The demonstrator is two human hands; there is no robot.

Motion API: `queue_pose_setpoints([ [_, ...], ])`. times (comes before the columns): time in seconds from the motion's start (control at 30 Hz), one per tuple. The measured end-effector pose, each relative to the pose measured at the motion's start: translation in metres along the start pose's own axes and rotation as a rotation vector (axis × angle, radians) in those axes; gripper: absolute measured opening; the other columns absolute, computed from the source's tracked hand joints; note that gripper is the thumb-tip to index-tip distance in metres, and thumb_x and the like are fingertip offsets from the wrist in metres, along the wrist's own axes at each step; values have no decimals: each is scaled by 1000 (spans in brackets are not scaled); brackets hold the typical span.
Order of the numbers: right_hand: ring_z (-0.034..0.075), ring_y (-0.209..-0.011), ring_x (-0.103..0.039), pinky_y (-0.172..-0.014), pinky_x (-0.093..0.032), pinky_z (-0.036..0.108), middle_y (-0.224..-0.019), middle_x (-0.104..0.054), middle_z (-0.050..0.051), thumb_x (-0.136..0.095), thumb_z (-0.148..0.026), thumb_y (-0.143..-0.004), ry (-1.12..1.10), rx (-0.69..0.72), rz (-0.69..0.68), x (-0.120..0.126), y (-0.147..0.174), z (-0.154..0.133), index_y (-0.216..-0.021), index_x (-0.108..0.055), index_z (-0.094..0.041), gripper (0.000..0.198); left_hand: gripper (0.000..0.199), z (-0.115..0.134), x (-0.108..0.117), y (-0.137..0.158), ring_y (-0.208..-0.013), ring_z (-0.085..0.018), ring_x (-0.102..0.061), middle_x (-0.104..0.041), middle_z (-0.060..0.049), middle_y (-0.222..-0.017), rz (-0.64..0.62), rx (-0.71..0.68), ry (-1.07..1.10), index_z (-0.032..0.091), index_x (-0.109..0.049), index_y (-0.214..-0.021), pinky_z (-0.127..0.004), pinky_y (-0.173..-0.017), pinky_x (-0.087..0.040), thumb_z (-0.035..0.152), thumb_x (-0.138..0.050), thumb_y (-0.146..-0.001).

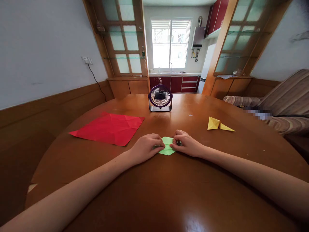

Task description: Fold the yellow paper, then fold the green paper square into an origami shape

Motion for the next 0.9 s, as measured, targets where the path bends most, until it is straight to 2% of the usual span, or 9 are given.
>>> queue_pose_setpoints([
  [0.13,17,-80,-48,-78,-39,31,-82,-48,3,-61,-30,-89,0,-2,6,0,0,1,-73,-60,-16,21,26,8,1,2,-89,-17,-61,-67,-5,-101,-26,-152,-143,23,-70,-108,-27,-77,-46,24,-47,-97],
  [0.23,16,-79,-47,-78,-39,31,-82,-48,2,-61,-29,-89,-3,0,11,0,0,1,-73,-59,-16,21,29,11,0,3,-89,-17,-61,-67,-6,-104,-54,-204,-231,24,-69,-113,-27,-76,-46,22,-43,-98],
  [0.53,16,-78,-48,-76,-38,29,-80,-48,2,-61,-28,-88,-11,-15,17,1,-1,0,-71,-60,-15,21,30,12,-1,3,-88,-16,-61,-66,-6,-102,-41,-192,-256,24,-69,-111,-27,-75,-46,20,-41,-98],
  [0.9,16,-78,-48,-76,-40,31,-81,-49,3,-58,-29,-89,28,16,29,1,-1,-2,-71,-58,-15,23,33,11,-3,1,-84,-18,-58,-65,-7,-94,-91,-160,-294,22,-68,-113,-28,-72,-44,21,-39,-98],
])
Point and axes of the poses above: each hand's wrist, its own y-axis away from the middle knuckle, its own x-axis out of the back of the hand, z = x × y, the point moved 6 cm from there along -y, towards the middle knuckle
